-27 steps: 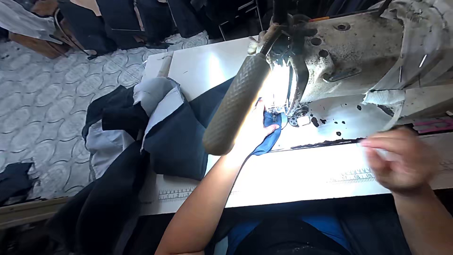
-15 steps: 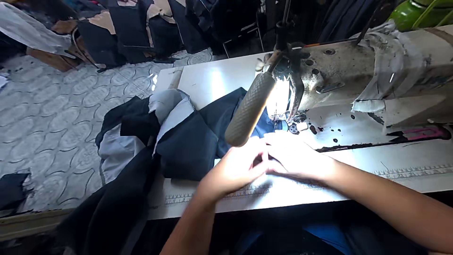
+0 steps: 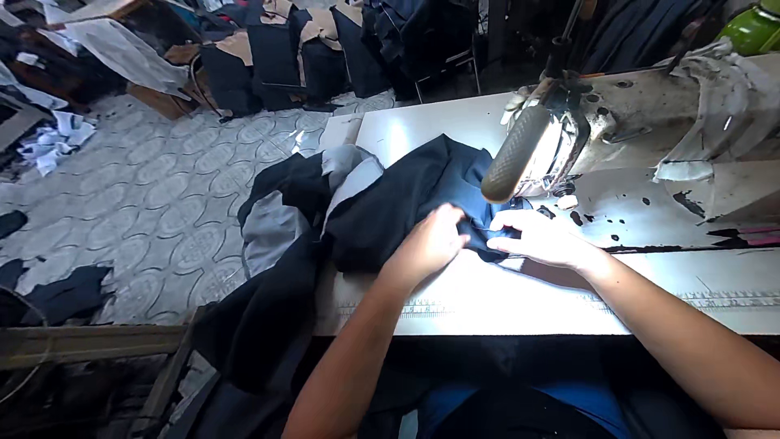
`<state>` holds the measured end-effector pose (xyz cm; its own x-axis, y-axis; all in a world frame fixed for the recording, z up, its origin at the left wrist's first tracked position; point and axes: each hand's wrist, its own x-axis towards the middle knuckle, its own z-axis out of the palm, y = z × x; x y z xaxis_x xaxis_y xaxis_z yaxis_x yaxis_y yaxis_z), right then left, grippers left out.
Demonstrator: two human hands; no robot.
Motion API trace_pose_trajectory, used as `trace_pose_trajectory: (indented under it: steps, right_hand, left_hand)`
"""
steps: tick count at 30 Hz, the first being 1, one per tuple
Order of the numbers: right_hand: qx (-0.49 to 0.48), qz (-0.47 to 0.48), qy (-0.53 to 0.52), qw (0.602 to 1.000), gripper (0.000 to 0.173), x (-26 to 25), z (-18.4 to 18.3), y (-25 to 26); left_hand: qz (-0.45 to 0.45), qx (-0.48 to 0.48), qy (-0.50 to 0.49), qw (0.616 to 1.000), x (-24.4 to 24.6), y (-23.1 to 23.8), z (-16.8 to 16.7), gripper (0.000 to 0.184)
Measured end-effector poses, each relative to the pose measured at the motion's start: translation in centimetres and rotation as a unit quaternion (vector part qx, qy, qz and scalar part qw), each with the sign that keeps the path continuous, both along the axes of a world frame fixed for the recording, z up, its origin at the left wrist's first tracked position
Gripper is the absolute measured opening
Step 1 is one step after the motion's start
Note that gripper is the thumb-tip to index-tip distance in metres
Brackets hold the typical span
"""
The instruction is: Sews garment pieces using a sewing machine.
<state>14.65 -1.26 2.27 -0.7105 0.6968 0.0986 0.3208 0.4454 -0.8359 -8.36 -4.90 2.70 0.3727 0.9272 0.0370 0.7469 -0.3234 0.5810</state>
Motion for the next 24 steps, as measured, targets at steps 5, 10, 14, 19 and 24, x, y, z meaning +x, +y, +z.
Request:
trace_pose_trajectory:
  steps: [5, 10, 14, 19, 24]
  right_hand:
    - [0.051, 0.061, -0.016, 0.997, 0.023, -0.6, -0.3, -0.3]
    - [0.076, 0.031, 0.040, 0.996, 0.046, -1.4, -1.5, -0.7]
    - [0.176, 0.018, 0.079, 0.981, 0.036, -2.0, -3.2, -0.4]
    - [0.252, 0.001, 0.036, 0.967, 0.027, -1.9, -3.9, -0.4]
    - [0.270, 0.009, 0.038, 0.962, 0.024, -1.8, -3.7, -0.6]
  left_hand:
    - [-0.058, 0.138, 0.055, 0.987, 0.9, 1.6, -1.4, 0.036]
    - [-0.106, -0.018, -0.073, 0.992, -2.5, -1.6, 0.2, 0.032]
    - [0.044, -0.035, -0.130, 0.990, -1.7, -3.9, -1.0, 0.044]
    - [0.091, 0.220, 0.003, 0.971, 0.4, -5.0, -1.9, 0.028]
    - [0.093, 0.251, 0.057, 0.962, 1.1, -5.3, -1.1, 0.021]
